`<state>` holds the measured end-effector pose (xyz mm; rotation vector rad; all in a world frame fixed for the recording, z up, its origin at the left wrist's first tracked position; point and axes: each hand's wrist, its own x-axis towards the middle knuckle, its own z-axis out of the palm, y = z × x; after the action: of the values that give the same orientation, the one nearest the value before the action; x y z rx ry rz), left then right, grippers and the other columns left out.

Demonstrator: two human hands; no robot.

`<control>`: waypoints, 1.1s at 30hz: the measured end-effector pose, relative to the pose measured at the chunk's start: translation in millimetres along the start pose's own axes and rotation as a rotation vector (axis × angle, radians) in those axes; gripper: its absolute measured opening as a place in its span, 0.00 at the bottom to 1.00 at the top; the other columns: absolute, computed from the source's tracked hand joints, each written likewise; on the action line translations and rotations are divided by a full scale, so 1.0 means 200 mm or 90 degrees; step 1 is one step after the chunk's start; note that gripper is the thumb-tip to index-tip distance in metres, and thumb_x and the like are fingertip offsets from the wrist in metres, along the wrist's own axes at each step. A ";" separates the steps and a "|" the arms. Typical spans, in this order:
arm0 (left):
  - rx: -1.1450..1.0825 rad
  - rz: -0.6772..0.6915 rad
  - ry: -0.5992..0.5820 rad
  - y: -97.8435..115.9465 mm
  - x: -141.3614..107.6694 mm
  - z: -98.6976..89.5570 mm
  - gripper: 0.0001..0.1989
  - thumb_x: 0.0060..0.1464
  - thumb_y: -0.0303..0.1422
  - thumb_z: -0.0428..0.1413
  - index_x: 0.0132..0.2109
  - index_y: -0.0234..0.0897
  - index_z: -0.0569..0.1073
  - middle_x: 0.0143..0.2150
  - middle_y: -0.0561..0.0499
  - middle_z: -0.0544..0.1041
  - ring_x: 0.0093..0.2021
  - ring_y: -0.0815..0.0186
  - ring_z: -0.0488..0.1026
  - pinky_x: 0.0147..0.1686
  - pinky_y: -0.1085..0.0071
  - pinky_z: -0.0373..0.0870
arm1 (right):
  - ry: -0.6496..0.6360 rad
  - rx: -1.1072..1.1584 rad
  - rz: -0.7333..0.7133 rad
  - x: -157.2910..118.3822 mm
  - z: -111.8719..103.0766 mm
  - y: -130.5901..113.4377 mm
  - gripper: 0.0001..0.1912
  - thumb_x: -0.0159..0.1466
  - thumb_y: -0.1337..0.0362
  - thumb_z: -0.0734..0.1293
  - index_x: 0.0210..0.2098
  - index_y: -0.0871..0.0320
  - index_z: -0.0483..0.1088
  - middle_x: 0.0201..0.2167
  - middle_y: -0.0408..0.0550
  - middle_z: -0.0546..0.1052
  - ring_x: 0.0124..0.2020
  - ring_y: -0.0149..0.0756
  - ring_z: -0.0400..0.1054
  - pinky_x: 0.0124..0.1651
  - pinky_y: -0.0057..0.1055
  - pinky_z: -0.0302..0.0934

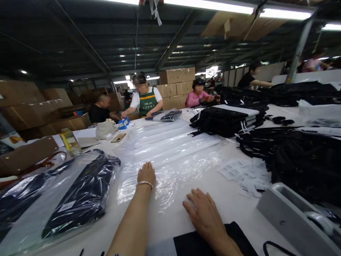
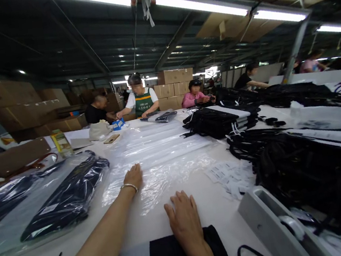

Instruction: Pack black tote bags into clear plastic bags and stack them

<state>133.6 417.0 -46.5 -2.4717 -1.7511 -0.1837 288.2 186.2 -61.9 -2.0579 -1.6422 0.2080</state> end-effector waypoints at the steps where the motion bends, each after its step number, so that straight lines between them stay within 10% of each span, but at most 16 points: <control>1: 0.002 0.001 -0.010 -0.02 0.01 0.00 0.20 0.66 0.33 0.50 0.62 0.33 0.66 0.64 0.38 0.68 0.62 0.54 0.67 0.59 0.50 0.66 | 0.003 0.000 -0.002 0.00 0.00 0.00 0.22 0.71 0.55 0.57 0.56 0.58 0.72 0.63 0.55 0.68 0.69 0.46 0.53 0.71 0.49 0.40; 9: -0.002 0.008 0.011 -0.09 0.03 -0.07 0.14 0.63 0.39 0.55 0.50 0.34 0.73 0.47 0.46 0.77 0.46 0.60 0.75 0.47 0.57 0.74 | -0.020 -0.011 -0.006 0.01 0.01 0.02 0.23 0.69 0.56 0.57 0.58 0.57 0.71 0.64 0.54 0.67 0.69 0.47 0.53 0.71 0.51 0.41; 17: -0.026 -0.012 0.096 -0.14 0.04 -0.08 0.20 0.68 0.35 0.45 0.62 0.35 0.64 0.65 0.37 0.66 0.66 0.56 0.61 0.61 0.59 0.62 | -0.034 -0.016 -0.004 0.01 -0.01 0.01 0.23 0.67 0.59 0.59 0.58 0.58 0.70 0.65 0.53 0.66 0.70 0.47 0.52 0.72 0.49 0.40; 23: -0.037 -0.014 0.006 -0.15 0.07 -0.01 0.15 0.62 0.39 0.56 0.52 0.34 0.72 0.51 0.46 0.75 0.48 0.60 0.75 0.49 0.55 0.74 | -0.025 -0.005 -0.003 0.00 -0.01 0.01 0.23 0.66 0.60 0.59 0.58 0.57 0.71 0.64 0.51 0.67 0.69 0.47 0.52 0.72 0.48 0.40; 33: -0.157 -0.038 0.100 -0.23 0.14 -0.11 0.13 0.62 0.43 0.52 0.41 0.38 0.75 0.39 0.49 0.78 0.40 0.63 0.75 0.41 0.68 0.71 | -0.030 -0.005 -0.003 0.00 -0.01 0.00 0.23 0.65 0.60 0.60 0.57 0.57 0.71 0.64 0.52 0.67 0.69 0.47 0.52 0.72 0.47 0.39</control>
<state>99.0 453.7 -19.1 -2.4856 -1.8335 -0.6172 290.1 185.0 -59.9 -2.0706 -1.6781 0.2509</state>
